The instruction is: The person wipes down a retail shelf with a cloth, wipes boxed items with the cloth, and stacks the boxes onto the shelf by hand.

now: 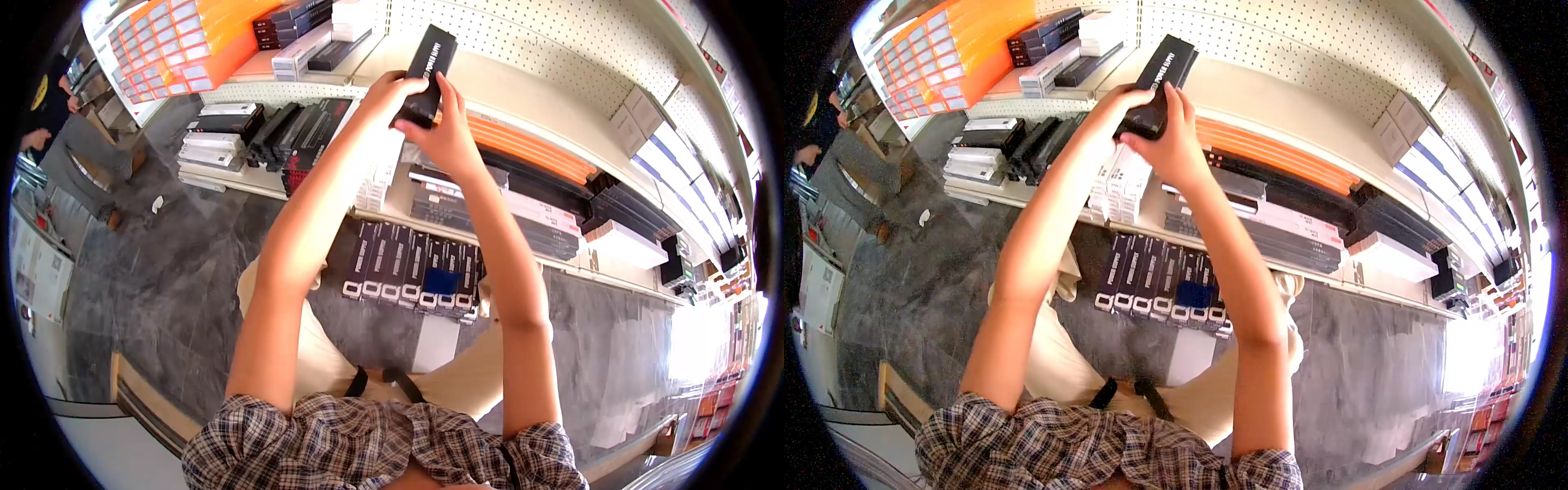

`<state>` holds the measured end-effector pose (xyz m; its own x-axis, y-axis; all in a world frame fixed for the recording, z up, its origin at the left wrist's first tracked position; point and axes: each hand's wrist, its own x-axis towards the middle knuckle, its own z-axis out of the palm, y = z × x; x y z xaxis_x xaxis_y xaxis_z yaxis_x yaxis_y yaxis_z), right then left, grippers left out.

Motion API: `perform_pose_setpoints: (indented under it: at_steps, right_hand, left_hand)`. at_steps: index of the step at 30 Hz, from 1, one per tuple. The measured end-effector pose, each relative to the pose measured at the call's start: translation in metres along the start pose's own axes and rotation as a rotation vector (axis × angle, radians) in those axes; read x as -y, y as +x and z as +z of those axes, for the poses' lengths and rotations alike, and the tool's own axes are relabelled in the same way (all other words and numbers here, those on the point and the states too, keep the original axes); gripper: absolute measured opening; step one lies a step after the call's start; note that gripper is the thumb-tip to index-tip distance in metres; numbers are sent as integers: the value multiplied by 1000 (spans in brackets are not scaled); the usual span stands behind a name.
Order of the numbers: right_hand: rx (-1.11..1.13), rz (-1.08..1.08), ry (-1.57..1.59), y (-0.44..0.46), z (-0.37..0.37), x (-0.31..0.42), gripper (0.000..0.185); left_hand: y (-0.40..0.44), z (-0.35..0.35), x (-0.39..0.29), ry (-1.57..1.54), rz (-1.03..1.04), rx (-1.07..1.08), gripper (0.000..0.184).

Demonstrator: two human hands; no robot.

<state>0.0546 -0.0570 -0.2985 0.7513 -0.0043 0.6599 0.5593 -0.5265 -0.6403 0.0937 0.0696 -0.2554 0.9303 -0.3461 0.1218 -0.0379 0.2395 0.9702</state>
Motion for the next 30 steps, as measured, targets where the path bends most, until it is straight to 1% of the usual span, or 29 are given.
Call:
perform_pose_setpoints:
  at_steps: [1,2,3,4,5,6,7,8,9,10,11,12,13,15,16,17,19,20,22,23,24,25,26,27,28,29,30]
  right_hand:
    - [34,49,13,23,0,-4,99]
    - [81,35,-66,45,-1,-8,100]
    - [127,22,-146,65,-1,-12,101]
    - [84,-14,-237,79,7,-18,98]
    - [76,-27,-241,96,7,-26,98]
    - [124,83,-158,111,7,-29,97]
    - [175,196,-70,126,9,-36,95]
    - [119,169,-63,137,15,-52,91]
    - [117,167,-57,143,21,-67,91]
    - [140,113,-188,148,25,-77,89]
    - [166,65,-318,150,31,-88,87]
    - [139,91,-236,149,35,-94,85]
    - [140,97,-234,147,38,-93,85]
    - [73,73,-318,145,45,-89,85]
    - [93,66,-336,147,47,-87,86]
    - [98,71,-332,147,48,-84,86]
    - [151,95,-302,149,48,-74,85]
    - [197,114,-305,149,50,-68,84]
    - [175,97,-325,148,60,-72,84]
    - [159,89,-342,146,62,-77,83]
    - [170,113,-324,143,57,-70,75]
    - [170,118,-321,137,50,-63,75]
    - [118,89,-301,129,42,-58,70]
    - [67,59,-281,118,33,-55,65]
    - [4,-3,-285,103,23,-54,53]
    - [-40,-73,-289,87,13,-57,48]
    - [-83,-141,-294,72,3,-61,43]
  left_hand:
    - [16,0,-11,38,-28,-45,36]
    - [40,-9,-11,5,-105,-70,36]
    - [49,-10,-19,13,-121,-118,36]
    - [65,-16,-19,-27,-64,-103,39]
    - [84,-24,-14,-68,-8,-86,43]
    - [98,-36,-12,-7,67,8,52]
    - [103,-42,-15,138,82,-37,65]
    - [107,-49,-14,245,129,-45,68]
    - [114,-59,-8,351,175,-52,72]
    - [130,-73,-6,584,160,-51,76]
    - [140,-81,8,579,252,-75,69]
    - [132,-81,0,671,284,-110,60]
    - [126,-82,-4,765,319,-142,52]
    - [120,-78,18,1083,444,-420,37]
    - [124,-80,26,1133,301,-378,42]
    - [125,-86,30,1216,291,-193,58]
    - [110,-80,32,1090,368,-367,77]
    - [106,-78,34,1093,370,-369,77]
    - [105,-71,35,993,619,-512,88]
    - [105,-69,33,993,622,-509,88]
    - [102,-69,29,1133,631,-456,87]
    - [101,-69,27,1274,636,-402,87]
    - [101,-68,28,1366,662,-379,81]
    - [103,-66,26,1367,658,-377,81]
    - [104,-62,23,1393,551,-370,78]
    - [105,-57,22,1416,444,-362,76]
    - [107,-51,26,1431,516,-431,70]
